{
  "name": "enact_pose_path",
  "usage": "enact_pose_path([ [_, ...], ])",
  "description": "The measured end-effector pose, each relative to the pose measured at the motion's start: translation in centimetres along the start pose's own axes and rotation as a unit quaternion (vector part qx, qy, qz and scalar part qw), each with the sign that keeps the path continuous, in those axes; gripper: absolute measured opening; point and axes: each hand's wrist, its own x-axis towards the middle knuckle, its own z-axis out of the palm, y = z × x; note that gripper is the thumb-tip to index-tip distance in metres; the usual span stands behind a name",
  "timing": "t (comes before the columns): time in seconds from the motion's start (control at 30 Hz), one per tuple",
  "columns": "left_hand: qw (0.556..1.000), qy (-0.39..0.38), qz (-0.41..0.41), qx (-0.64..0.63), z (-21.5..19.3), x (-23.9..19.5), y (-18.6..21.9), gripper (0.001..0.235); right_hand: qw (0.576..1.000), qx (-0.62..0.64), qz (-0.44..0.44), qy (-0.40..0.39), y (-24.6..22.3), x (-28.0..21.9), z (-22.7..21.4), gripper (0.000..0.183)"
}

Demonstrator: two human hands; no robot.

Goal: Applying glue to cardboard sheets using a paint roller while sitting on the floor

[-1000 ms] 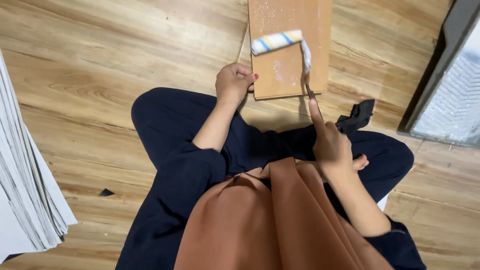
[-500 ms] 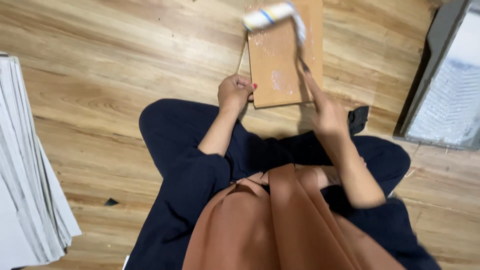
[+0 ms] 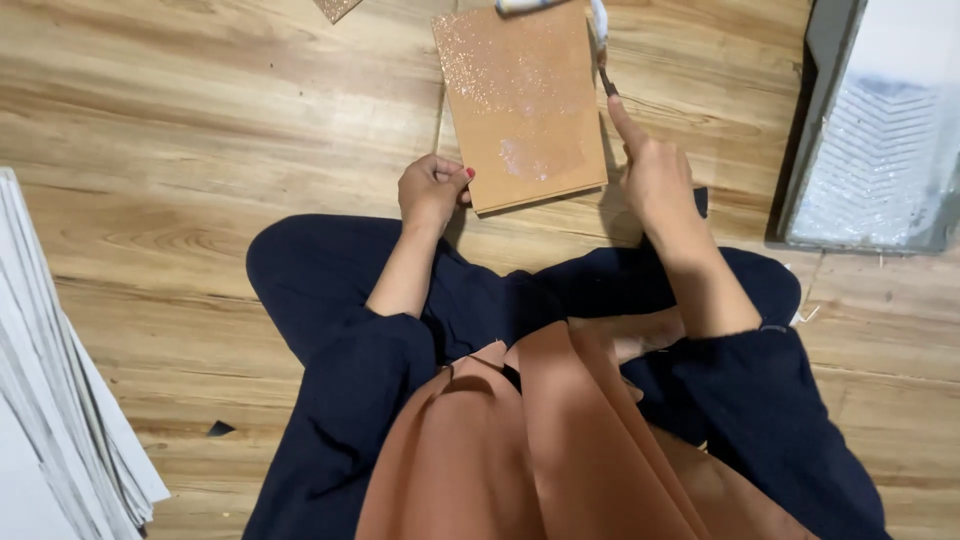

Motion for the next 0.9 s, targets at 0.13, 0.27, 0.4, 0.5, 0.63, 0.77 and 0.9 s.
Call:
enact_pose_path([
  [0.13,1.0,-0.01,0.004,0.002,0.3,2.0,-2.4,0.01,0.995,0.001,0.047,-0.092,0.8,-2.4,-1.0,0.062],
  [0.27,1.0,-0.013,-0.003,-0.009,0.1,1.6,-2.3,0.009,0.976,-0.059,0.122,-0.171,1.0,-9.0,-1.7,0.071],
  [0.4,1.0,-0.019,-0.003,0.002,-0.1,1.6,-1.8,0.009,0.968,-0.158,0.103,-0.164,1.9,-10.1,-0.7,0.075],
  [0.5,1.0,-0.011,0.006,0.006,0.2,1.8,-2.2,0.008,0.984,-0.054,0.09,-0.145,2.9,-4.6,0.2,0.067],
  [0.63,1.0,-0.014,0.004,-0.002,0.1,1.9,-2.1,0.01,0.986,-0.063,0.075,-0.132,0.7,-2.3,-1.5,0.065],
  [0.77,1.0,-0.016,-0.007,-0.017,0.2,2.0,-2.7,0.009,0.97,-0.131,0.087,-0.186,1.2,-8.8,-2.3,0.073],
  [0.9,0.999,-0.022,-0.006,-0.023,0.2,2.3,-2.8,0.008,0.935,-0.17,0.173,-0.257,0.6,-16.2,-4.1,0.064],
])
